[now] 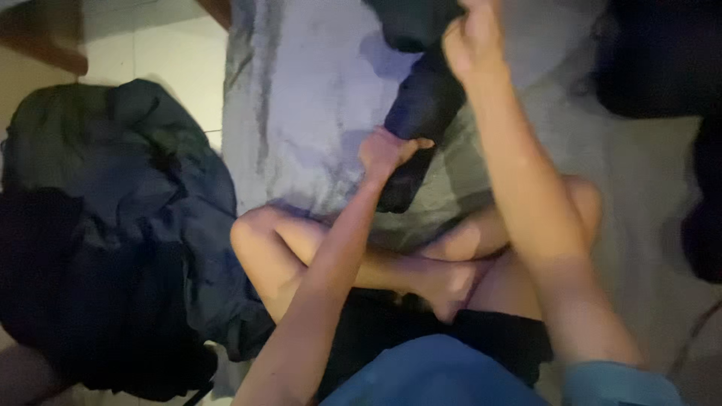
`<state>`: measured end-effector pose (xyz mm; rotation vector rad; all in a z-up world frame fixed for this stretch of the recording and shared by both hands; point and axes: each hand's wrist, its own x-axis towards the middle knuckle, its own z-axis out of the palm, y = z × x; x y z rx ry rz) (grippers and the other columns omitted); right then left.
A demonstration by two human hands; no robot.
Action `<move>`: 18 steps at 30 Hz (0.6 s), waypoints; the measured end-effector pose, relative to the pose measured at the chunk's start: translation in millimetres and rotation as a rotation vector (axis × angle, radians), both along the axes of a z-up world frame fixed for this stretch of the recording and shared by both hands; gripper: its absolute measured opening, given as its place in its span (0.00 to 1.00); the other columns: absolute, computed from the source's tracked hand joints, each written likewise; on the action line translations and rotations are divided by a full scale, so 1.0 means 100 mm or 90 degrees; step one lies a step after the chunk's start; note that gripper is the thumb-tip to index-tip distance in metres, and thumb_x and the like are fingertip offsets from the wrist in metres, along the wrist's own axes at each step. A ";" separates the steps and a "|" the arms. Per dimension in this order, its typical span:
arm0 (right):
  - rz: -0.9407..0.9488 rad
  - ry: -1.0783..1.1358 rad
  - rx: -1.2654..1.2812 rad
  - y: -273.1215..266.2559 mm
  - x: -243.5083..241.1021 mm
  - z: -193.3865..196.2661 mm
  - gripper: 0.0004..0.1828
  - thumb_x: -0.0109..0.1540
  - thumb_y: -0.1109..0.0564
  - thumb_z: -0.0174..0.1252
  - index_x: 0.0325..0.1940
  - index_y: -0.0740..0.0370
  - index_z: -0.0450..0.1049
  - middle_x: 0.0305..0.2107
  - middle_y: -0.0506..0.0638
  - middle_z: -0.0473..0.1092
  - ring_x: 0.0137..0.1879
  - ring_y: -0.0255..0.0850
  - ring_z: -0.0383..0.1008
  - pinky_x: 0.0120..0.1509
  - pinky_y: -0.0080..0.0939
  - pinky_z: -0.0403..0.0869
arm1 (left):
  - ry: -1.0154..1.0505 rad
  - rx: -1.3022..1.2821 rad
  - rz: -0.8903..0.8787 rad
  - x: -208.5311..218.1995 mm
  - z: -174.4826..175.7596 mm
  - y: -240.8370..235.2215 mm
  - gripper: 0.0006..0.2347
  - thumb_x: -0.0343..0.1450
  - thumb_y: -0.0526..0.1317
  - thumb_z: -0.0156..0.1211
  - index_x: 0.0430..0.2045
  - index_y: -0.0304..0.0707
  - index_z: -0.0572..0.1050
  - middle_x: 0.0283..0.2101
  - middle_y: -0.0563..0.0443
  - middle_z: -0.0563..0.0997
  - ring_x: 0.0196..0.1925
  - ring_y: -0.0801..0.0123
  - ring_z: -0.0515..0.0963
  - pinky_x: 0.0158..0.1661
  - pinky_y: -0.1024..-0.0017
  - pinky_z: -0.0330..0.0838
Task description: The person folds a black sleeping bag while sitting on the floor, smoothing it out and rolling it into a compact cylinder.
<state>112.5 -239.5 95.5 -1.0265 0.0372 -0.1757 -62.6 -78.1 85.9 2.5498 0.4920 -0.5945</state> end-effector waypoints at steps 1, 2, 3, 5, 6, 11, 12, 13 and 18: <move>0.063 0.066 0.194 0.16 -0.02 0.01 0.15 0.65 0.60 0.76 0.50 0.41 0.81 0.44 0.36 0.74 0.54 0.26 0.75 0.69 0.46 0.74 | 0.007 0.003 0.010 0.01 0.02 -0.03 0.46 0.50 0.74 0.76 0.50 0.30 0.83 0.54 0.37 0.89 0.61 0.45 0.87 0.60 0.52 0.82; 0.069 0.067 0.194 0.30 -0.03 -0.18 0.15 0.65 0.60 0.76 0.50 0.41 0.81 0.44 0.36 0.74 0.54 0.26 0.75 0.69 0.46 0.74 | 0.006 0.003 0.016 -0.01 0.06 -0.02 0.46 0.50 0.74 0.76 0.50 0.30 0.83 0.54 0.37 0.89 0.61 0.45 0.87 0.60 0.52 0.82; 0.052 0.053 0.188 0.42 -0.04 -0.38 0.18 0.66 0.66 0.76 0.54 0.50 0.80 0.49 0.47 0.78 0.58 0.36 0.79 0.69 0.50 0.76 | 0.010 0.002 0.012 -0.02 0.11 -0.03 0.46 0.51 0.74 0.76 0.50 0.29 0.83 0.54 0.37 0.89 0.61 0.46 0.87 0.60 0.52 0.82; 0.037 0.042 0.181 0.42 0.06 -1.03 0.20 0.66 0.71 0.76 0.58 0.58 0.80 0.53 0.57 0.81 0.61 0.45 0.82 0.69 0.54 0.79 | 0.017 0.001 0.011 -0.03 0.12 -0.03 0.46 0.51 0.73 0.75 0.51 0.28 0.84 0.54 0.37 0.89 0.61 0.47 0.87 0.59 0.52 0.82; -0.021 0.044 -0.253 0.32 0.18 -1.49 0.20 0.63 0.63 0.78 0.58 0.62 0.81 0.52 0.62 0.81 0.61 0.55 0.81 0.67 0.59 0.80 | 0.026 0.006 -0.016 -0.02 0.10 -0.01 0.49 0.53 0.76 0.72 0.55 0.28 0.81 0.58 0.36 0.87 0.64 0.46 0.85 0.62 0.52 0.80; -0.143 -0.059 -0.625 0.10 -0.84 -0.59 0.33 0.62 0.60 0.82 0.68 0.62 0.76 0.58 0.65 0.75 0.67 0.65 0.75 0.70 0.67 0.75 | 0.030 0.000 -0.041 0.01 -0.01 0.01 0.53 0.51 0.80 0.66 0.56 0.27 0.80 0.60 0.33 0.85 0.66 0.43 0.83 0.64 0.51 0.78; -0.224 0.011 -0.597 0.03 -1.09 -0.58 0.35 0.66 0.61 0.80 0.73 0.62 0.69 0.62 0.65 0.70 0.71 0.65 0.70 0.74 0.68 0.72 | 0.030 -0.016 -0.035 0.02 -0.04 0.03 0.53 0.49 0.79 0.68 0.56 0.29 0.80 0.60 0.35 0.85 0.65 0.44 0.84 0.63 0.51 0.79; -0.307 0.082 -0.566 -0.06 -1.36 -0.57 0.38 0.70 0.61 0.78 0.77 0.63 0.61 0.66 0.64 0.64 0.76 0.64 0.65 0.78 0.68 0.68 | 0.031 -0.031 -0.032 0.03 -0.08 0.03 0.53 0.47 0.79 0.69 0.57 0.31 0.80 0.60 0.37 0.86 0.65 0.45 0.85 0.63 0.51 0.80; -0.043 0.234 -0.426 -0.17 -1.85 -1.69 0.49 0.61 0.40 0.84 0.74 0.66 0.67 0.65 0.67 0.70 0.72 0.65 0.71 0.75 0.67 0.68 | -0.001 -0.065 0.000 0.08 -0.33 0.03 0.46 0.51 0.73 0.73 0.54 0.32 0.82 0.54 0.37 0.88 0.62 0.45 0.86 0.59 0.49 0.81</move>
